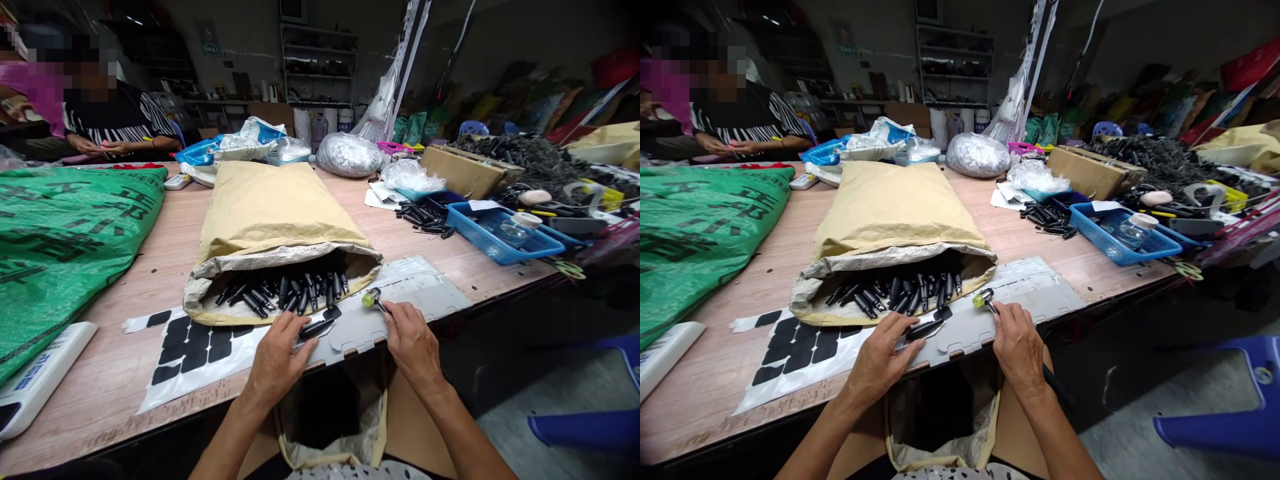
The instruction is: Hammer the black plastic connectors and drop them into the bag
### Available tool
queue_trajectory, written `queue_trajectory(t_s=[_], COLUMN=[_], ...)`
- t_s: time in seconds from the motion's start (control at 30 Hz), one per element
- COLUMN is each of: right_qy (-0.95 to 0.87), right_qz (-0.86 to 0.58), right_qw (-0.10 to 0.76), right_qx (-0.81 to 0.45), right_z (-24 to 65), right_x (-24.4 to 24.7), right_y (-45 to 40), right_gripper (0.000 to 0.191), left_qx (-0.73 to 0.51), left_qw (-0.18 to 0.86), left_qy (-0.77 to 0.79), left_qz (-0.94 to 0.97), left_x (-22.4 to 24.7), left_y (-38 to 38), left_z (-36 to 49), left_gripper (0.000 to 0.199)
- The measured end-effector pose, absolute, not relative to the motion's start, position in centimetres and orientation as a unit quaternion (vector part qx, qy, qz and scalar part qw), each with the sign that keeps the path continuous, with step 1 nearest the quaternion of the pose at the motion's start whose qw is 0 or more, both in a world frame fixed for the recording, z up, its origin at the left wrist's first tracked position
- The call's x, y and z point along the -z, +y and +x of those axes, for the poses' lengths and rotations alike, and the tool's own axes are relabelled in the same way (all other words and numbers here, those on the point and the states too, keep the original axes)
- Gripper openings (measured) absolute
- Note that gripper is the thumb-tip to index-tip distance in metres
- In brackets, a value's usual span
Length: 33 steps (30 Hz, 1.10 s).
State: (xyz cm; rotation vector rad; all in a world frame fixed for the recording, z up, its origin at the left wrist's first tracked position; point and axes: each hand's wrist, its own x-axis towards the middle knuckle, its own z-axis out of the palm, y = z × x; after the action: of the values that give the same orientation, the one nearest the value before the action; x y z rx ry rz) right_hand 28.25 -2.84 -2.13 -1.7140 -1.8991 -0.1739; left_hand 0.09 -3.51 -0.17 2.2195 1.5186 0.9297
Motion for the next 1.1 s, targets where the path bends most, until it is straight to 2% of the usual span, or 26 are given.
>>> queue_trajectory(t_s=[0.2, 0.3, 0.43, 0.73, 0.83, 1.0, 1.1], right_qy=[-0.685, -0.709, -0.744, -0.785, -0.787, -0.764, -0.767], right_qz=[-0.599, -0.550, -0.490, -0.443, -0.451, -0.446, -0.456], right_qw=[0.409, 0.417, 0.411, 0.394, 0.383, 0.438, 0.415], right_qx=[-0.064, -0.145, -0.195, -0.176, -0.175, -0.160, -0.179], right_z=[26.8, 24.5, 21.7, 19.3, 19.5, 20.4, 20.6], right_x=[0.6, -0.4, -0.5, 0.2, 0.5, 0.5, 0.8], right_y=[-5.0, -6.5, -7.0, -7.0, -6.8, -6.6, -6.6], right_gripper=[0.026, 0.027, 0.038, 0.055, 0.055, 0.055, 0.052], left_qx=[-0.308, -0.305, -0.317, -0.338, -0.343, -0.336, -0.333], left_qw=[0.219, 0.240, 0.263, 0.290, 0.286, 0.291, 0.282], left_qy=[0.531, 0.539, 0.535, 0.528, 0.528, 0.530, 0.531], left_qz=[0.758, 0.748, 0.738, 0.723, 0.722, 0.722, 0.726], left_x=[-0.4, -0.3, -0.1, -0.3, -0.2, 0.0, 0.1], left_y=[-2.9, -2.7, -2.7, -2.8, -2.8, -2.7, -2.7], left_z=[-0.7, -0.5, -0.5, -0.4, -0.4, -0.5, -0.6], left_gripper=[0.013, 0.012, 0.012, 0.010, 0.010, 0.014, 0.013])
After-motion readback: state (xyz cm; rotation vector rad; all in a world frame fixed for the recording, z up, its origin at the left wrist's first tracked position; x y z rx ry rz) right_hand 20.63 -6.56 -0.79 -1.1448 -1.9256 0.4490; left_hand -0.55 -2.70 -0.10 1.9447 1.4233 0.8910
